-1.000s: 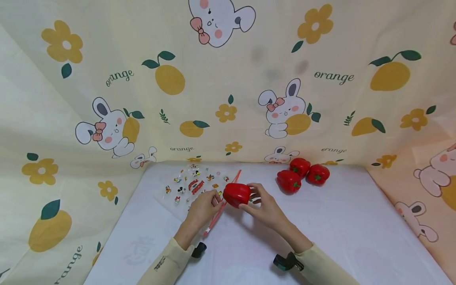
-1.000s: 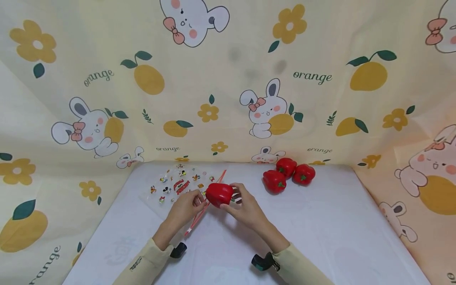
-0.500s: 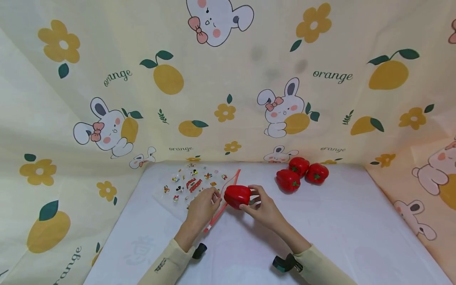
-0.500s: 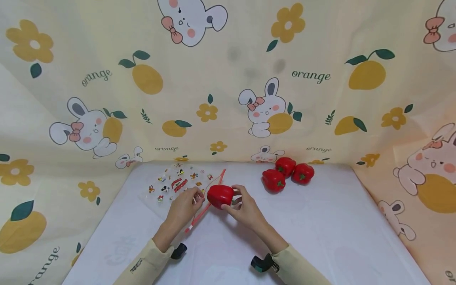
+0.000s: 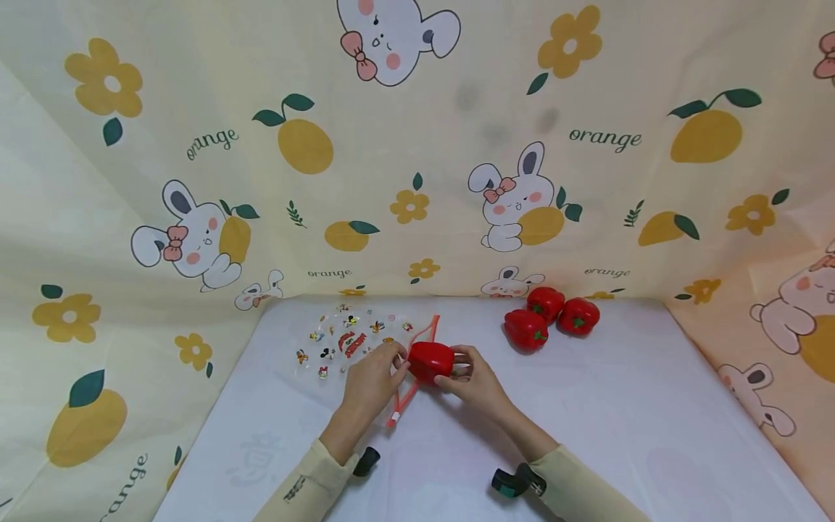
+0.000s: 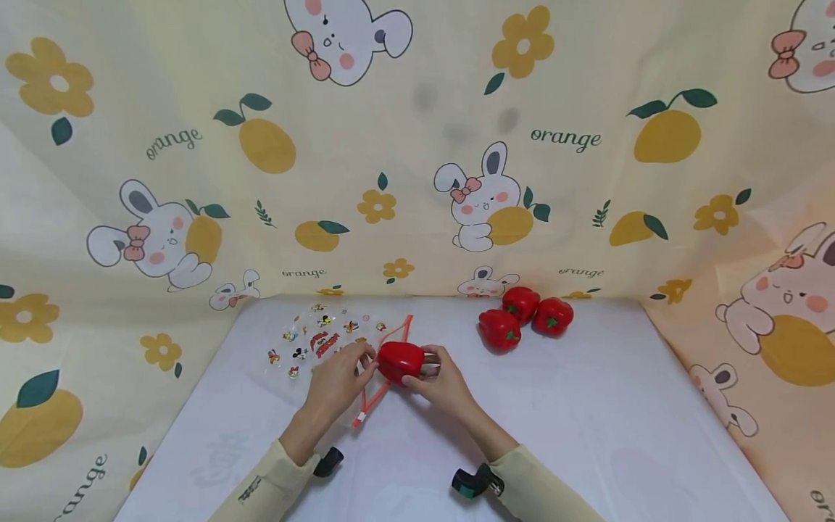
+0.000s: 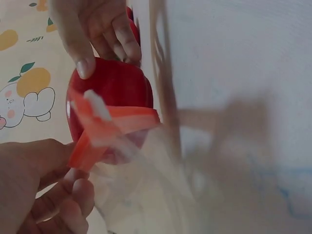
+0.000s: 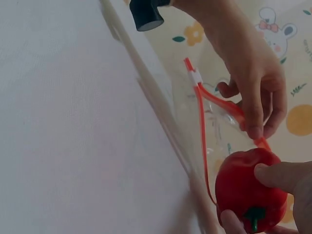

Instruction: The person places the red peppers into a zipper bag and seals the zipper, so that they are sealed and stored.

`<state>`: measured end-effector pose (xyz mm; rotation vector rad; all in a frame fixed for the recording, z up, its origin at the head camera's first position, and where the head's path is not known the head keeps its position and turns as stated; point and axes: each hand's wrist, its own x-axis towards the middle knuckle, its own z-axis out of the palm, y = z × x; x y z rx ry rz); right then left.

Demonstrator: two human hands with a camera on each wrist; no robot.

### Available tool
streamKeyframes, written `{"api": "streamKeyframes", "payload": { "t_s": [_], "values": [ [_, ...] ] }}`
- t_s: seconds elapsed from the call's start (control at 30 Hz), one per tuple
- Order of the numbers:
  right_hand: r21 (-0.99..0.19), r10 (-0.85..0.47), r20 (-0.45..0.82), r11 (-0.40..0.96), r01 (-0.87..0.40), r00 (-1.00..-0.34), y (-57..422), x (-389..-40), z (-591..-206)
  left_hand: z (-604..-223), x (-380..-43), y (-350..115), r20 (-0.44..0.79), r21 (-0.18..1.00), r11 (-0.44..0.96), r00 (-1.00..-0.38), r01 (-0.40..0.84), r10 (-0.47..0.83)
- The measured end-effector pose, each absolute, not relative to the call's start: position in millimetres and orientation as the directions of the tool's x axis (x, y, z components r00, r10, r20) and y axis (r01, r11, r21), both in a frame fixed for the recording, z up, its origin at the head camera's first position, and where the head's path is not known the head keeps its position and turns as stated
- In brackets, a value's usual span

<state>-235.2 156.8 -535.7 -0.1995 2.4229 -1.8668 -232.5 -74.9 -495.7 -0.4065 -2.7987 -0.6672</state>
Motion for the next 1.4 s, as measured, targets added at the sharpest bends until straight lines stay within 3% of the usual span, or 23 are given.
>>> {"api": "streamKeyframes", "payload": {
  "t_s": [0.2, 0.57, 1.0, 1.4],
  "values": [
    [-0.966, -0.159, 0.0, 0.256, -0.041, -0.987, 150.1, -237.7, -539.0, -494.0, -232.0, -74.3, 0.291, 0.414, 0.849, -0.931, 0.329, 0.219],
    [-0.976, -0.148, 0.092, 0.182, -0.119, -0.985, 131.6, -245.1, -542.0, -489.6, -230.4, -76.0, 0.279, 0.441, 0.812, -0.918, 0.382, 0.281],
    [-0.974, -0.171, 0.038, 0.213, -0.074, -0.985, 120.3, -262.9, -548.8, -490.3, -232.5, -78.6, 0.278, 0.476, 0.787, -0.916, 0.393, 0.289],
    [-0.988, -0.216, 0.112, 0.083, -0.133, -0.97, 112.5, -271.3, -551.9, -493.5, -234.9, -81.1, 0.288, 0.476, 0.784, -0.913, 0.398, 0.288]
  ]
}}
